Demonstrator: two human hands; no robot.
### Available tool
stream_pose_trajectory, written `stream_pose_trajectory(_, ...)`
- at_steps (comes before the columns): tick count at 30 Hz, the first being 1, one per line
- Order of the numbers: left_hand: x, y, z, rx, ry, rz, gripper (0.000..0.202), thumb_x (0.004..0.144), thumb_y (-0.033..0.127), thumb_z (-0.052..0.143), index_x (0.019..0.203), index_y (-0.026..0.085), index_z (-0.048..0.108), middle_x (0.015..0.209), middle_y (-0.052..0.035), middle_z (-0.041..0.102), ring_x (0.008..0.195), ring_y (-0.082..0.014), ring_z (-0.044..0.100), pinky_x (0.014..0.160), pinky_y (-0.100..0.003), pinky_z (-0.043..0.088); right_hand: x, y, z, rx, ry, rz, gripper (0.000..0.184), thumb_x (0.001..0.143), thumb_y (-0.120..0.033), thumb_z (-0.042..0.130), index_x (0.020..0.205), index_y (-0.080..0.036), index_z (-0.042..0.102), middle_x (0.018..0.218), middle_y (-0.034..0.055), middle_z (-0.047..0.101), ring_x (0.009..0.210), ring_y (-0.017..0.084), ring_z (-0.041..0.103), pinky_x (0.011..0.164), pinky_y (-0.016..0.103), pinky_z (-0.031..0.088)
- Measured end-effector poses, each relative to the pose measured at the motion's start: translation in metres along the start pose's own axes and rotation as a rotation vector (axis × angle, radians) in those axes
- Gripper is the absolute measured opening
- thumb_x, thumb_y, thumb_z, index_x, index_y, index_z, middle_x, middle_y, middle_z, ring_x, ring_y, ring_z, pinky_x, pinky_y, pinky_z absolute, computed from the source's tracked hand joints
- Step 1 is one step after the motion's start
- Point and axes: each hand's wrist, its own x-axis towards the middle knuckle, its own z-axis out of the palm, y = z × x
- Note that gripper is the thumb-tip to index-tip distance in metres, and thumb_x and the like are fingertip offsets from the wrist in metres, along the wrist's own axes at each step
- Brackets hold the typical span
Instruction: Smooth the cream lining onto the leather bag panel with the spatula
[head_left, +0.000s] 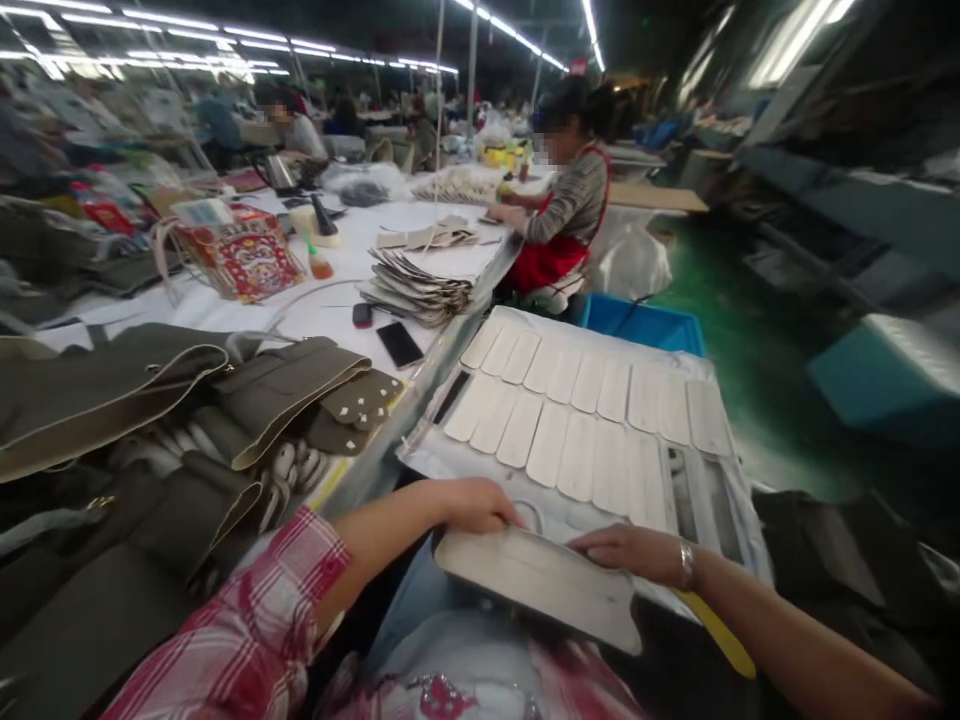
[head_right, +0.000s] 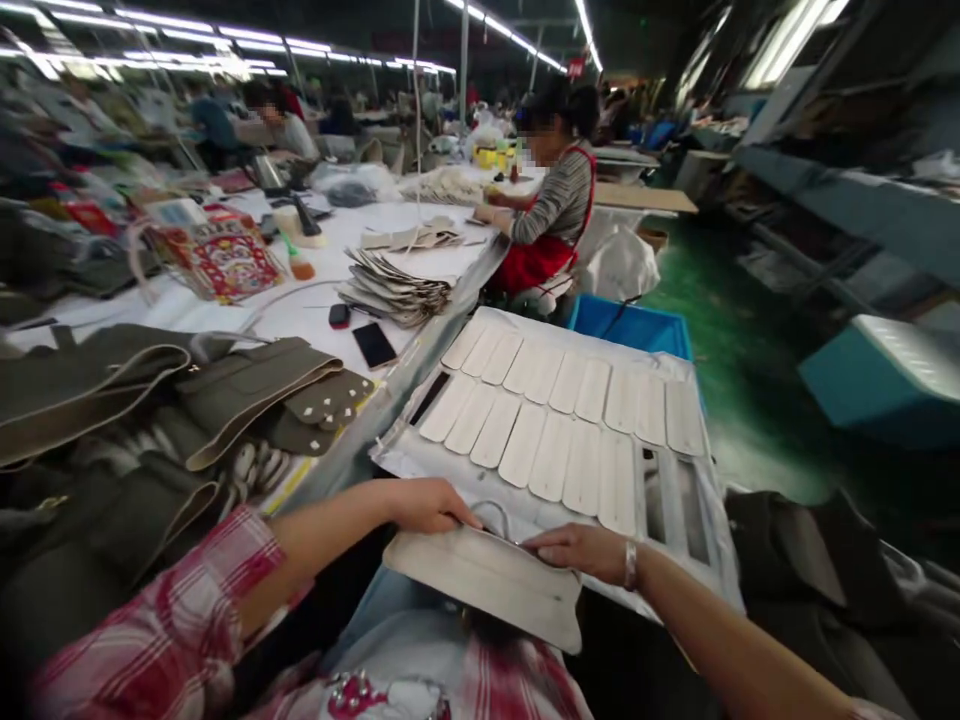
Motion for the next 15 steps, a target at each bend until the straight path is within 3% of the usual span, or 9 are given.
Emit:
stream_pose_trajectory(6, -0.009, 0.008, 0.015, 0.068, 0.129, -0.088, 0.042, 0.083, 0.013, 0.047, 0.12, 0.027, 0.058, 0.116, 0.0013, 0.061, 0.104, -0.0167, 0.057, 0.088, -0.022, 0.042, 0.007, -0.008, 0.002, 0.178, -0.023, -0.038, 0.059, 0.086, -0.063, 0.044, 0.123, -0.019, 0.058, 0.119, 0.0051, 0.059, 0.113, 0.026, 0.051, 0.102, 0.037, 0.037)
stream_pose_trajectory(11, -0.007, 0.008, 0.025, 0.143, 0.112, -0.078, 0.043, 0.084, 0.016, 0.045, 0.125, 0.027, 0.054, 0.119, -0.0009, 0.059, 0.105, -0.0188, 0.056, 0.091, -0.025, 0.041, 0.017, -0.019, 0.002, 0.075, -0.108, -0.103, 0.062, 0.09, -0.062, 0.036, 0.131, -0.018, 0.05, 0.121, 0.0057, 0.057, 0.114, 0.025, 0.05, 0.101, 0.036, 0.038)
stream_pose_trajectory(15, -0.009, 0.009, 0.028, 0.165, 0.084, -0.073, 0.049, 0.082, 0.016, 0.045, 0.128, 0.027, 0.05, 0.122, -0.001, 0.057, 0.108, -0.0213, 0.055, 0.093, -0.029, 0.04, 0.031, -0.031, 0.009, -0.041, -0.09, -0.145, 0.062, 0.092, -0.061, 0.028, 0.131, -0.019, 0.05, 0.118, 0.0058, 0.059, 0.111, 0.024, 0.052, 0.1, 0.035, 0.038)
